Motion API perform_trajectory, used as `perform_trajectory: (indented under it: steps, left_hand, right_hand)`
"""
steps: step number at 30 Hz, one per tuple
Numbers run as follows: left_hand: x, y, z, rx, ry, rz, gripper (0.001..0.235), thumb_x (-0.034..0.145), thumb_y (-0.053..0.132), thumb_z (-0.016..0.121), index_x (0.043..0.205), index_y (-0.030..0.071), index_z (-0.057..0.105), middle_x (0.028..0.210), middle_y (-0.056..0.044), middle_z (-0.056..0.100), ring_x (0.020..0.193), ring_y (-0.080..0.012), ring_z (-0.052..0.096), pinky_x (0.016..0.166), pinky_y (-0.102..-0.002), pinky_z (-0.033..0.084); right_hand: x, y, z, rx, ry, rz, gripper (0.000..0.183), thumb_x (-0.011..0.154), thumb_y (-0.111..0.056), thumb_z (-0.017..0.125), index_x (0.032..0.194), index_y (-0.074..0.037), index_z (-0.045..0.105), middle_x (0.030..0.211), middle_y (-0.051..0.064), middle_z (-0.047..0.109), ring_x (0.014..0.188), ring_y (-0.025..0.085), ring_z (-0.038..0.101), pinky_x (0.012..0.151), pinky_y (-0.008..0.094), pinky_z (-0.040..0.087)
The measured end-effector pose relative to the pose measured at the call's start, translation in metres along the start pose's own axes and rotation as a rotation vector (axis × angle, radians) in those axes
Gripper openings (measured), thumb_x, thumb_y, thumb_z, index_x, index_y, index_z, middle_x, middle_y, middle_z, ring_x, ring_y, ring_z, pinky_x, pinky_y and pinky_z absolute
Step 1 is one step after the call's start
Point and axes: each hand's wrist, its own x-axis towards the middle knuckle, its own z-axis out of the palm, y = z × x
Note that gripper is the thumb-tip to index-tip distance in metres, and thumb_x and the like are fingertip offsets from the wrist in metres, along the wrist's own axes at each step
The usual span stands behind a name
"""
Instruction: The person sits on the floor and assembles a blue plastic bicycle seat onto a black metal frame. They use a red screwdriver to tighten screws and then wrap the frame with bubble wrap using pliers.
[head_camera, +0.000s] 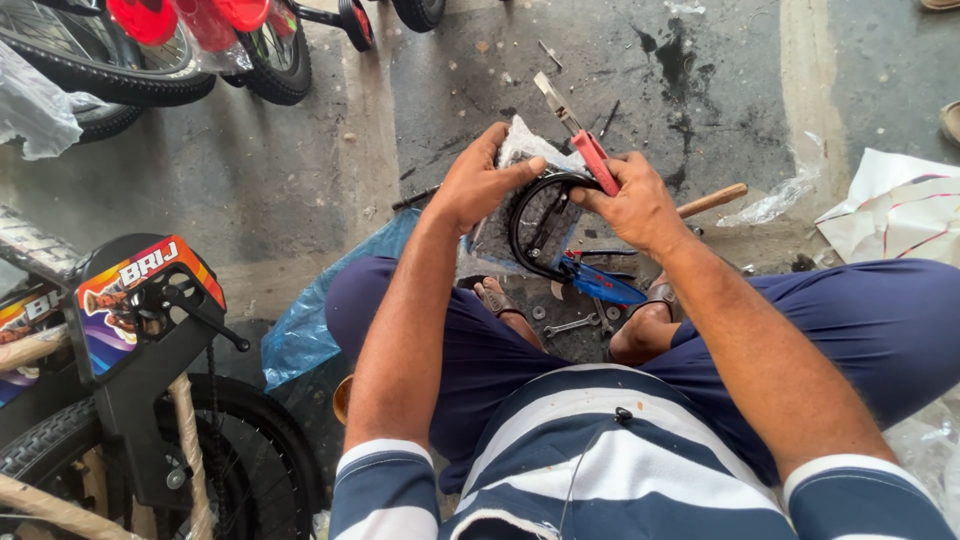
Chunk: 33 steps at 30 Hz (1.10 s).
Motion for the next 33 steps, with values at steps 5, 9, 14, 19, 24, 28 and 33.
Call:
perform_trajectory:
  steps: [5, 9, 14, 19, 24, 28, 33]
  left_hand:
    - [-0.009, 0.012, -0.003, 0.1, -0.038, 0.09, 0.111, 0.056, 0.031, 0.099, 0.146, 0.001, 0.041, 0.126, -0.019, 0.069, 0.118, -0.0263, 0.066, 0.101, -0.037, 0.05]
    - [-0.013, 0.015, 0.002, 0.199, 0.062, 0.086, 0.106, 0.057, 0.022, 0.098, 0.145, 0.002, 0.044, 0.123, -0.017, 0.072, 0.115, -0.0246, 0.069, 0.1, -0.036, 0.051]
    - [-0.014, 0.022, 0.013, 0.223, 0.171, 0.022, 0.089, 0.061, 0.025, 0.093, 0.136, 0.002, 0.05, 0.115, -0.017, 0.074, 0.108, -0.0274, 0.073, 0.095, -0.036, 0.054]
    - [-0.009, 0.034, 0.019, 0.344, 0.2, -0.03, 0.085, 0.062, 0.035, 0.09, 0.132, 0.006, 0.053, 0.115, -0.02, 0.074, 0.108, -0.0336, 0.072, 0.093, -0.039, 0.053]
    - [-0.003, 0.041, 0.026, 0.362, 0.229, -0.019, 0.087, 0.062, 0.039, 0.09, 0.132, 0.005, 0.05, 0.115, -0.022, 0.072, 0.109, -0.0367, 0.071, 0.093, -0.04, 0.053]
    - [0.0, 0.043, 0.039, 0.388, 0.197, -0.041, 0.085, 0.063, 0.039, 0.088, 0.133, 0.006, 0.051, 0.115, -0.023, 0.073, 0.111, -0.0382, 0.07, 0.093, -0.042, 0.052]
    - [-0.001, 0.048, 0.048, 0.419, 0.211, -0.037, 0.086, 0.065, 0.039, 0.087, 0.134, 0.004, 0.049, 0.115, -0.024, 0.072, 0.111, -0.0397, 0.069, 0.095, -0.044, 0.051]
  right_hand:
    - [0.002, -0.003, -0.003, 0.002, -0.027, 0.016, 0.05, 0.083, -0.046, 0.083, 0.116, -0.008, 0.075, 0.115, 0.017, 0.061, 0.106, 0.034, 0.063, 0.093, 0.042, 0.049]
    - [0.006, -0.008, -0.004, -0.01, -0.014, 0.036, 0.051, 0.082, -0.045, 0.084, 0.116, -0.008, 0.075, 0.113, 0.017, 0.06, 0.104, 0.034, 0.063, 0.092, 0.042, 0.049]
    - [0.006, -0.002, -0.003, -0.011, 0.113, -0.069, 0.046, 0.087, -0.04, 0.083, 0.113, -0.003, 0.074, 0.11, 0.018, 0.059, 0.099, 0.032, 0.061, 0.088, 0.043, 0.05]
    - [-0.025, 0.011, -0.041, 0.076, 0.307, -0.28, 0.038, 0.097, -0.032, 0.08, 0.097, 0.002, 0.064, 0.103, 0.016, 0.06, 0.091, 0.028, 0.061, 0.082, 0.042, 0.051]
    - [-0.071, 0.011, -0.107, -0.393, 0.138, -0.364, 0.032, 0.094, -0.032, 0.075, 0.115, -0.008, 0.072, 0.12, 0.015, 0.067, 0.101, 0.034, 0.065, 0.087, 0.045, 0.052]
    - [-0.085, -0.008, -0.126, -0.897, 0.183, -0.513, 0.039, 0.09, -0.035, 0.075, 0.126, -0.02, 0.074, 0.126, 0.014, 0.064, 0.112, 0.032, 0.06, 0.093, 0.047, 0.046]
    - [-0.089, -0.029, -0.136, -1.203, 0.174, -0.55, 0.043, 0.085, -0.035, 0.074, 0.127, -0.025, 0.073, 0.133, 0.015, 0.061, 0.121, 0.03, 0.057, 0.102, 0.046, 0.042]
